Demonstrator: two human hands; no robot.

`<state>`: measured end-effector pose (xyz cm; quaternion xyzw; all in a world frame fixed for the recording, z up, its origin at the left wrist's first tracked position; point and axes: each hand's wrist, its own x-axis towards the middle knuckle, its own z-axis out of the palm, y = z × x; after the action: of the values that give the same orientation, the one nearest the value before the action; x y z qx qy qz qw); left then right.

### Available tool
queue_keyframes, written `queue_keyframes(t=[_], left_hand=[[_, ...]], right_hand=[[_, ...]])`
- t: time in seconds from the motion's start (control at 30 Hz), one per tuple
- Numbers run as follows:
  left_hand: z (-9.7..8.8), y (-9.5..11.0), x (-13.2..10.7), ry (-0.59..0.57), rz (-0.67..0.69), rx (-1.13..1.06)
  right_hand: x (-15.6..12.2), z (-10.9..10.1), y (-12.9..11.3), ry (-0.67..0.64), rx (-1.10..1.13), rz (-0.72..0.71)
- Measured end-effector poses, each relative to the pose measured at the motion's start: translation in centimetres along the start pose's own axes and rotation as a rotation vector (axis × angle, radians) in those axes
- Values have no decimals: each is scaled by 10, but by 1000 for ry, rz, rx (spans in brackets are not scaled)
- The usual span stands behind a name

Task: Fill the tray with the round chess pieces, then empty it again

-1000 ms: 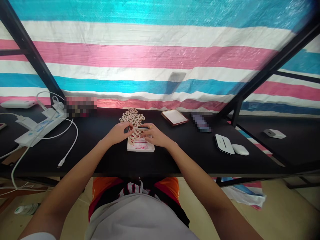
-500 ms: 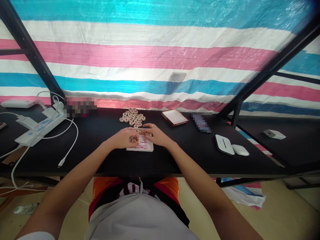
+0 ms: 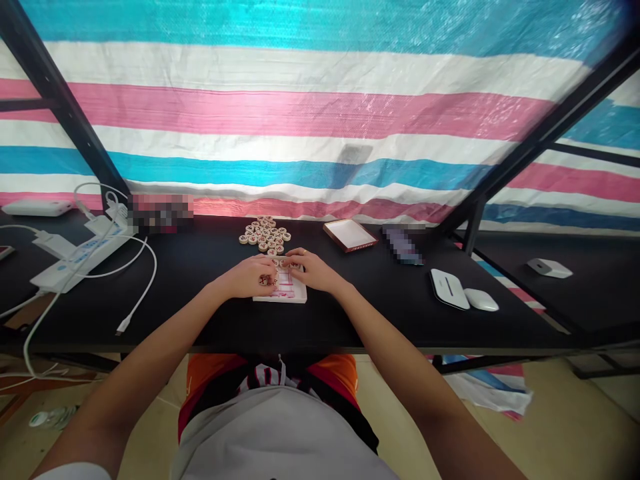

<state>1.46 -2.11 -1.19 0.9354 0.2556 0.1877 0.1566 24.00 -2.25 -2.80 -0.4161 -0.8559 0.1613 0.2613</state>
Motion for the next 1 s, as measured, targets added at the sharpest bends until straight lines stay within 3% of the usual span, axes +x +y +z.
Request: queue_keyframes(t=[0.23, 0.53, 1.0], left_hand=[[-5, 2, -1, 29, -36, 15], [-12, -23, -2, 219, -268, 72], [-11, -34, -3, 192, -363, 61]], right_hand=[[0, 0, 1, 7, 2, -7], [0, -1, 1, -5, -1, -4], [1, -1, 2, -1, -3, 0]])
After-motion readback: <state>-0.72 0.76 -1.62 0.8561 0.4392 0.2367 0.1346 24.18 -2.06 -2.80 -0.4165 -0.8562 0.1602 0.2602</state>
